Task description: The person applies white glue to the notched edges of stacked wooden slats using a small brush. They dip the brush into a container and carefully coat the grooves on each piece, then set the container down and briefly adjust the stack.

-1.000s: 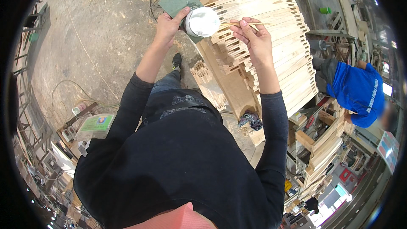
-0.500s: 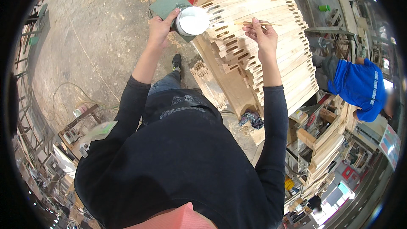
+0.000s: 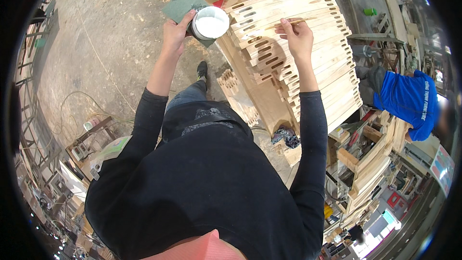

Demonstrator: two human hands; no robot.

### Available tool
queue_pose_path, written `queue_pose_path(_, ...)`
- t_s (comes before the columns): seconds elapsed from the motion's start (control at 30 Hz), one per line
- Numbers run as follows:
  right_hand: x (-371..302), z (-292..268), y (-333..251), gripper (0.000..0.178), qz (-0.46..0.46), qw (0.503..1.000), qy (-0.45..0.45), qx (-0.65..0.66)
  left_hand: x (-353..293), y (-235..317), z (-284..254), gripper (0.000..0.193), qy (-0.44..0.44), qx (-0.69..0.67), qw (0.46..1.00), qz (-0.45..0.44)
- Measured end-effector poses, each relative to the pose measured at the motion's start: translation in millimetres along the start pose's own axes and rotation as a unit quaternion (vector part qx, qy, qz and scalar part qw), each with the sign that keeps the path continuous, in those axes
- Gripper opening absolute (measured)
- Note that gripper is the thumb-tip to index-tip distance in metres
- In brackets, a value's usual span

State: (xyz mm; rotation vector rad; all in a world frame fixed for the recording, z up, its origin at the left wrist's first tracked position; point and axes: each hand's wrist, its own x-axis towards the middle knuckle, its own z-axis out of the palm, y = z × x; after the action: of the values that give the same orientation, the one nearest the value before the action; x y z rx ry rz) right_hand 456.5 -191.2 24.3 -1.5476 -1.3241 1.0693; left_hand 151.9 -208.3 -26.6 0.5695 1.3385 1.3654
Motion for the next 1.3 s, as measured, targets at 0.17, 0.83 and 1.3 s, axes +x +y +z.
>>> queue_pose_path(0.17, -7.6, 22.2, -17.0, 0.02, -0.097, 0.988, -0.023, -0.116, -2.4, 1.8, 1.5, 0.026, 0.002, 0.001, 1.0, 0.008)
queue_pose_path(0.83, -17.0, 30.6, -42.8, 0.012, -0.254, 0.933, -0.089, -0.238, -10.6, 3.0, -4.9, 0.025, 0.012, -0.017, 1.0, 0.02)
queue_pose_path(1.3, -14.5, -67.3, -43.5, 0.019, -0.151, 0.988, -0.018, -0.028, -18.8, 14.3, 28.6, 0.025, -0.014, -0.01, 0.998, 0.057)
